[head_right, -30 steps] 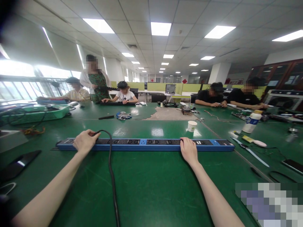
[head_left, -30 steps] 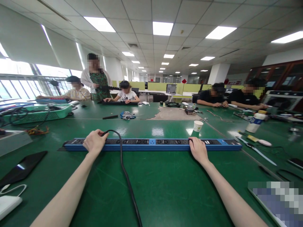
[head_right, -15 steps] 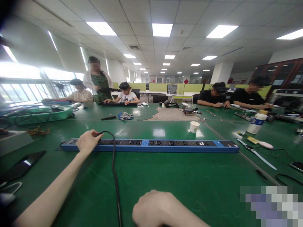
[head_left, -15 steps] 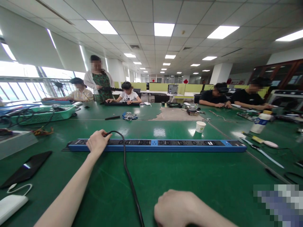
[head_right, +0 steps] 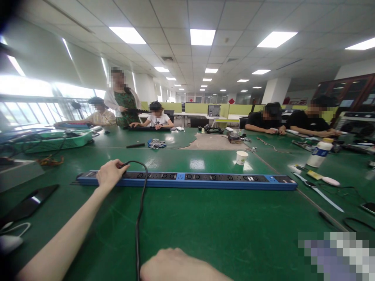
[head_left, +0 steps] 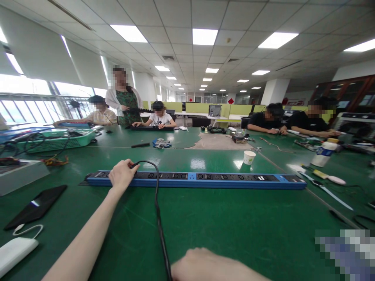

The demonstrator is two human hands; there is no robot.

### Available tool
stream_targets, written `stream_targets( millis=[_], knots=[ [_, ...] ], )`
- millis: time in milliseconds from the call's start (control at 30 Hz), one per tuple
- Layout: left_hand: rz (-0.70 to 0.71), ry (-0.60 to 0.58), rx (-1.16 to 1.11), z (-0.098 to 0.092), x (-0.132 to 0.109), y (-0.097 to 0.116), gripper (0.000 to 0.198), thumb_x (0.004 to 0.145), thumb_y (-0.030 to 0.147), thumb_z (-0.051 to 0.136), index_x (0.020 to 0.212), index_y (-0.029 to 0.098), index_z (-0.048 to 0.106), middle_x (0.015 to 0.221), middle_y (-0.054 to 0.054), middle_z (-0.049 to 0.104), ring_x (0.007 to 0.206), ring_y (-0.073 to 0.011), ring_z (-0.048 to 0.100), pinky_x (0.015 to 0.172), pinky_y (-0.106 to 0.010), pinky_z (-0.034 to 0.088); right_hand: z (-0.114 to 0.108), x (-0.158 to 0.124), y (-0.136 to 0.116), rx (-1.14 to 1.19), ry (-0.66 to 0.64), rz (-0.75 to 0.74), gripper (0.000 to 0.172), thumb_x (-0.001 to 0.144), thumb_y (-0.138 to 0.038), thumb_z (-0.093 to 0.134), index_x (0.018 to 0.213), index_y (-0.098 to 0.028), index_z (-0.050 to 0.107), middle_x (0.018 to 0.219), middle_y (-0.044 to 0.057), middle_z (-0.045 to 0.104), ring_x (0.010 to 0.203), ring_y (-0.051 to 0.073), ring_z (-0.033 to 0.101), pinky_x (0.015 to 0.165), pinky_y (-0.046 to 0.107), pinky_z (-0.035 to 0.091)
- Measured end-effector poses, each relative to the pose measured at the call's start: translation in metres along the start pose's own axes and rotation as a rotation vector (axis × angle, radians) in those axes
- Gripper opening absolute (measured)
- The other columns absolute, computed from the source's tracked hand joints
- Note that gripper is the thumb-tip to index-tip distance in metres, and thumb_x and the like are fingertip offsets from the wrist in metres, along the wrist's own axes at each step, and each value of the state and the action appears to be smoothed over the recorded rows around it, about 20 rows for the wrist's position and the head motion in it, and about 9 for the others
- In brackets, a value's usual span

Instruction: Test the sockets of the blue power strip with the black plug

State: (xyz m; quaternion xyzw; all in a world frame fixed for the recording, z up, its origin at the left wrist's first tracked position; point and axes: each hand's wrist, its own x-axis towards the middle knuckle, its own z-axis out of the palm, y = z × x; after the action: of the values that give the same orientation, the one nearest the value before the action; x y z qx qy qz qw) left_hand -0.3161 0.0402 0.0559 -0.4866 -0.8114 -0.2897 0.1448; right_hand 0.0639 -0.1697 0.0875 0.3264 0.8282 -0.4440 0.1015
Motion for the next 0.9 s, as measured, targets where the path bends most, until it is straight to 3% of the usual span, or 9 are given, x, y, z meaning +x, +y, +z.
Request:
stream_targets(
  millis=[133,233,300,467,533,567,633,733,900],
  knots=[
    [0.032,-0.018,0.004,-0.001,0.006,-0.01,0.045,0.091,0.063,0.059,0.106,0.025,0.077,0.108,-0.012,0.076,0.095,-0.0306,0.068,0.078,-0.036,0.049,-0.057,-0.036,0.004,0.654,0.408,-0.24,0.045,0.1,-0.064,0.044,0.093,-0.021,0.055,0.058,-0.007,0.051,0.05,0.011,0.058,0.05,0.02,0.042],
    [0.072,-0.108,-0.005,-0.004,0.016,-0.018,0.043,0.09,0.06,0.06,0.106,0.025,0.079,0.105,-0.011,0.078,0.097,-0.0318,0.069,0.079,-0.036,0.05,-0.095,-0.043,0.03,0.808,0.803,-0.319,0.052,0.095,-0.072,0.05,0.092,-0.021,0.053,0.064,-0.007,0.05,0.049,0.008,0.053,0.048,0.02,0.04],
    [0.083,-0.181,0.0,-0.005,0.024,-0.023,0.042,0.087,0.057,0.063,0.107,0.024,0.08,0.104,-0.013,0.078,0.099,-0.0331,0.07,0.08,-0.036,0.051,-0.105,-0.039,0.051,0.74,0.809,-0.254,0.054,0.093,-0.074,0.051,0.092,-0.02,0.054,0.064,-0.007,0.052,0.048,0.009,0.052,0.048,0.021,0.039],
    [0.039,-0.218,0.026,0.0,0.028,-0.025,0.047,0.086,0.058,0.063,0.111,0.023,0.08,0.105,-0.016,0.078,0.102,-0.0358,0.071,0.083,-0.039,0.052,-0.094,-0.022,0.088,0.456,0.351,-0.089,0.062,0.097,-0.075,0.041,0.091,-0.017,0.063,0.059,-0.002,0.06,0.047,0.011,0.055,0.05,0.022,0.042],
    [0.047,-0.215,0.019,0.004,0.025,-0.022,0.047,0.087,0.059,0.062,0.113,0.025,0.08,0.106,-0.015,0.078,0.103,-0.0355,0.071,0.084,-0.04,0.053,-0.091,-0.017,0.099,0.277,0.335,-0.018,0.067,0.101,-0.073,0.032,0.084,-0.018,0.064,0.06,0.001,0.063,0.049,0.013,0.057,0.054,0.025,0.045],
    [0.049,-0.214,0.022,0.006,0.023,-0.02,0.046,0.087,0.059,0.062,0.114,0.026,0.08,0.108,-0.015,0.078,0.104,-0.0356,0.07,0.085,-0.04,0.053,-0.092,-0.016,0.105,0.156,0.424,0.023,0.068,0.103,-0.071,0.028,0.08,-0.018,0.065,0.061,0.002,0.065,0.053,0.014,0.06,0.058,0.026,0.046],
    [0.038,-0.216,0.038,0.009,0.019,-0.016,0.046,0.087,0.058,0.062,0.116,0.028,0.079,0.111,-0.014,0.078,0.105,-0.0365,0.07,0.086,-0.042,0.053,-0.1,-0.017,0.122,-0.118,0.754,0.098,0.063,0.106,-0.062,0.025,0.082,-0.021,0.067,0.07,0.004,0.069,0.067,0.017,0.066,0.068,0.029,0.047],
    [0.004,-0.224,0.057,0.01,0.016,-0.011,0.047,0.086,0.061,0.061,0.118,0.03,0.078,0.115,-0.014,0.077,0.106,-0.0375,0.07,0.087,-0.043,0.053,-0.118,-0.025,0.165,-0.44,1.2,0.175,0.046,0.108,-0.048,0.029,0.106,-0.025,0.069,0.107,0.007,0.074,0.102,0.022,0.067,0.084,0.033,0.048],
    [0.002,-0.22,0.05,0.005,0.016,-0.013,0.051,0.084,0.064,0.063,0.12,0.029,0.077,0.117,-0.013,0.077,0.109,-0.0368,0.069,0.089,-0.042,0.052,-0.131,-0.046,0.254,-0.679,1.373,0.345,0.049,0.106,-0.043,0.03,0.142,-0.028,0.06,0.146,0.009,0.061,0.134,0.026,0.054,0.109,0.043,0.041]
  ],
)
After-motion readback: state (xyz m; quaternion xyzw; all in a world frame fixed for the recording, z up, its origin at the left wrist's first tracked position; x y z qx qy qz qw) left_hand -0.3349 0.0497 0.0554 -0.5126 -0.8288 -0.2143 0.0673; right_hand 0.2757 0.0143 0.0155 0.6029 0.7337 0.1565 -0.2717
